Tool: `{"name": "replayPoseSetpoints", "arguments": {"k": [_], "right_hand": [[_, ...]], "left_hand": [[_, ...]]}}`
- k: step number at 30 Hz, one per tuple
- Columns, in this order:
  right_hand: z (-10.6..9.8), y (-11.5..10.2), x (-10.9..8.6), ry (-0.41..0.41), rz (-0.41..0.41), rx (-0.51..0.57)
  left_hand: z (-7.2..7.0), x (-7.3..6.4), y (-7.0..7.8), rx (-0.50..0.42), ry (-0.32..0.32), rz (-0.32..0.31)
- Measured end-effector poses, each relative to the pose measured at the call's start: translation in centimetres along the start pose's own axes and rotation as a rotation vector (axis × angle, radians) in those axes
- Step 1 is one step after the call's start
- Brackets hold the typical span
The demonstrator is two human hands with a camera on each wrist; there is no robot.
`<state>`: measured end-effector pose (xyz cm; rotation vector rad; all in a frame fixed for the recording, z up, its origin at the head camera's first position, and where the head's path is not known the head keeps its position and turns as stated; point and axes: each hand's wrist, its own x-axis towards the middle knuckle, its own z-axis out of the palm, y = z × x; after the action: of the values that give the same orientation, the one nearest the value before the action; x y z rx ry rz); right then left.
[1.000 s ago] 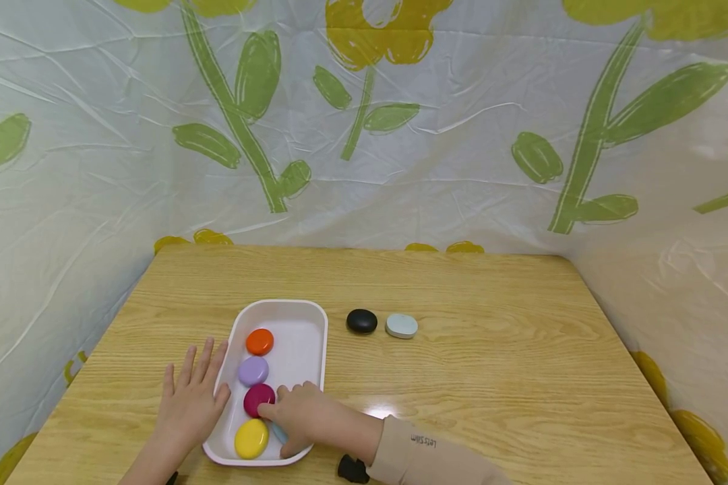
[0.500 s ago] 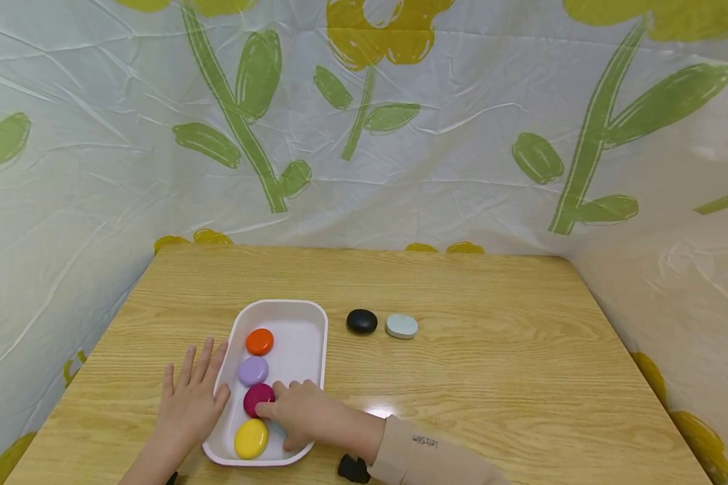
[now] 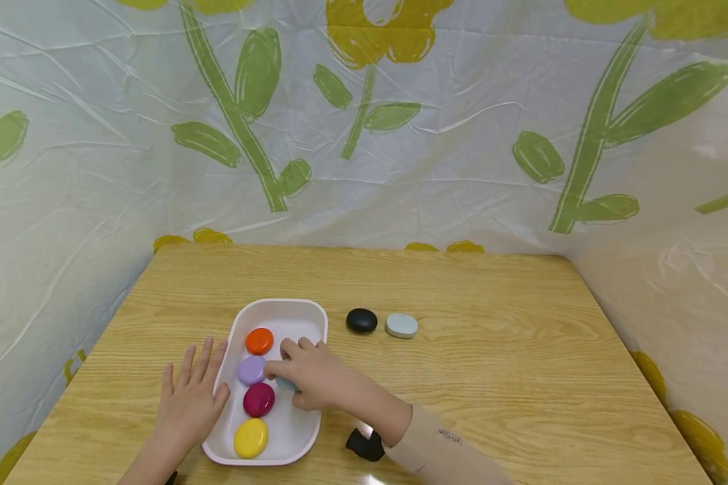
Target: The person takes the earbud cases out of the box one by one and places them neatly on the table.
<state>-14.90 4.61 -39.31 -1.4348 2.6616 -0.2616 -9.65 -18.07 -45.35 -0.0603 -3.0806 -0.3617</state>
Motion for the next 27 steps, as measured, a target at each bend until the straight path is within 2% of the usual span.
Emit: {"name": "replayPoseSetpoints", "arguments": {"k": [5, 8, 12, 18, 27], "right_hand": [[-2.2, 1.8, -1.5, 0.093, 0.046, 0.029], [-2.8, 3.2, -2.5, 0.149, 0.08, 0.0], [-3.5, 5.1, -3.8, 0.182, 0.139, -0.002], [-3.5, 8.3, -5.6, 0.205, 0.252, -0.003], [-2.5, 13.3, -8.6, 0.22, 0.402, 0.032]], "left_hand": [[0.1, 0.0, 0.0, 0.002, 0.006, 0.003], [0.1, 0.0, 0.0, 0.005, 0.004, 0.004], [0.0, 0.0, 0.0, 0.003, 0.0, 0.003], [0.0, 0.0, 0.0, 0.004, -0.005, 0.0], [0.0, 0.0, 0.0, 0.007, -0.001, 0.004]]}}
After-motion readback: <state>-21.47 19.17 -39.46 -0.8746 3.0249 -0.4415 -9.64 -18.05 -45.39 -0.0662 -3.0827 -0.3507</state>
